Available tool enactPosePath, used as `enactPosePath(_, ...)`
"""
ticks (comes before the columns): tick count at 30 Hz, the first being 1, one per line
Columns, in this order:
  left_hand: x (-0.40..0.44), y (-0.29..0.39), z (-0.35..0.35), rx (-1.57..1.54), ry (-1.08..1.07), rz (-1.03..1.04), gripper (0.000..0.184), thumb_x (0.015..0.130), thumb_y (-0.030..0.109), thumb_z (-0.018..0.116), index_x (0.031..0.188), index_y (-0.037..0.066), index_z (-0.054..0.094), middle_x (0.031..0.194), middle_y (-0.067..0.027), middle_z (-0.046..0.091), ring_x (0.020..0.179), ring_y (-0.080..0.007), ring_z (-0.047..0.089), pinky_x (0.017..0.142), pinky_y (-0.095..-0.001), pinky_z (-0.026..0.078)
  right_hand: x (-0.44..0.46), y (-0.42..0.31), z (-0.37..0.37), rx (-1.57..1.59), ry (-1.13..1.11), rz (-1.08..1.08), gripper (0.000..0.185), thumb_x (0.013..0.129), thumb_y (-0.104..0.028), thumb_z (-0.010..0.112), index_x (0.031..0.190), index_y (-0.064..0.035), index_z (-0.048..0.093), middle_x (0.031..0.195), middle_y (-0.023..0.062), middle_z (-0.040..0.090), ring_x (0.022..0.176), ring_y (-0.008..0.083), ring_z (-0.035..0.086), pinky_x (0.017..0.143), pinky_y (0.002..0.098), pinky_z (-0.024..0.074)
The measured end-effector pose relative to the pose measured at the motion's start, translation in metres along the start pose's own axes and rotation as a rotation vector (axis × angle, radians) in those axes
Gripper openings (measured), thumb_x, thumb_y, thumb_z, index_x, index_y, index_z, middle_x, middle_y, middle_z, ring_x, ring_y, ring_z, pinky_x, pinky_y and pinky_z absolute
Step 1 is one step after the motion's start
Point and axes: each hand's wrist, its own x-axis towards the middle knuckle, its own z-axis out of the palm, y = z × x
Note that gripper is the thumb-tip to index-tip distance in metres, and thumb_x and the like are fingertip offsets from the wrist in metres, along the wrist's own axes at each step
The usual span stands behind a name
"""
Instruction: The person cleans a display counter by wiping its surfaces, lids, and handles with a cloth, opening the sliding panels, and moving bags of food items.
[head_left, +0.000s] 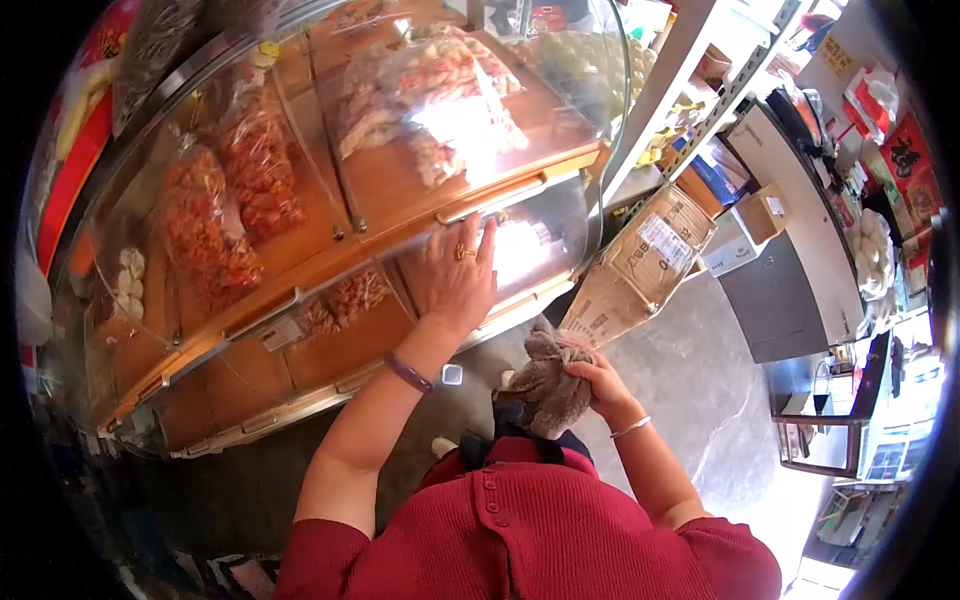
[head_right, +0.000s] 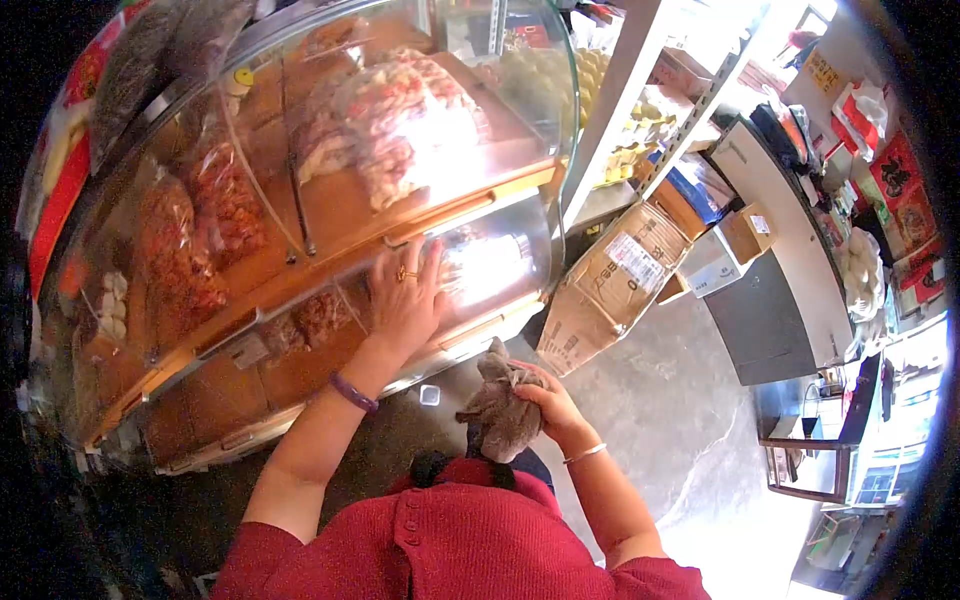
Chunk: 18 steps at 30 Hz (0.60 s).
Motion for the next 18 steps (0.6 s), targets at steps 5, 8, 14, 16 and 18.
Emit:
enactPosePath(5, 0.02, 0.013, 0.01, -0.017, 0.009, -0.085, 0.065, 0.075, 0.02, 0.067, 0.133, 0.009, 0.042, 0.125, -0.0129, 0.04, 0.115, -0.0297, 0.04, 0.1, -0.0494, 0.029, 0.005, -0.04, -0.033, -0.15, -0.049, -0.016, 0.051, 0.078, 0.001, 0.054, 0.129, 0.0025, 0.044, 0.122, 0.0148, 0.054, 0.11, 0.0235, 0.054, 0.096, 0.0342, 0.0428)
enactPosePath(8, 0.028, 0.019, 0.011, 0.063, 0.142, -0.06, 0.064, 0.074, 0.019, 0.068, 0.132, 0.01, 0.044, 0.125, -0.0121, 0.04, 0.112, -0.0303, 0.042, 0.098, -0.0482, 0.031, 0.014, -0.061, -0.041, -0.198, -0.079, -0.021, 0.053, 0.077, 0.0, 0.056, 0.129, 0.0027, 0.044, 0.123, 0.0149, 0.054, 0.111, 0.0232, 0.053, 0.097, 0.0339, 0.0419)
enactPosePath(14, 0.04, 0.022, 0.003, 0.116, 0.11, -0.159, 0.052, 0.075, 0.019, 0.066, 0.124, 0.011, 0.049, 0.112, -0.012, 0.051, 0.109, -0.0292, 0.045, 0.096, -0.0471, 0.033, 0.007, -0.078, -0.032, -0.132, -0.053, -0.173, 0.044, 0.077, -0.002, 0.056, 0.12, 0.0029, 0.047, 0.11, 0.0123, 0.057, 0.103, 0.0215, 0.056, 0.094, 0.0329, 0.0433)
enactPosePath(16, 0.042, 0.021, -0.004, 0.056, 0.095, -0.179, 0.04, 0.076, 0.018, 0.065, 0.114, 0.011, 0.054, 0.101, -0.0122, 0.056, 0.103, -0.0295, 0.049, 0.091, -0.0461, 0.035, -0.004, -0.081, -0.03, -0.133, -0.047, -0.164, 0.043, 0.078, -0.004, 0.057, 0.119, 0.0035, 0.047, 0.109, 0.0117, 0.058, 0.102, 0.0208, 0.056, 0.093, 0.0329, 0.0438)
enactPosePath(18, 0.033, 0.031, -0.01, 0.019, 0.113, -0.158, 0.034, 0.076, 0.018, 0.065, 0.108, 0.011, 0.056, 0.097, -0.0114, 0.056, 0.098, -0.0297, 0.05, 0.088, -0.0455, 0.036, -0.013, -0.081, -0.034, -0.092, -0.059, -0.209, 0.038, 0.082, -0.005, 0.058, 0.119, 0.001, 0.049, 0.105, 0.0086, 0.06, 0.096, 0.0179, 0.058, 0.086, 0.0316, 0.0473)
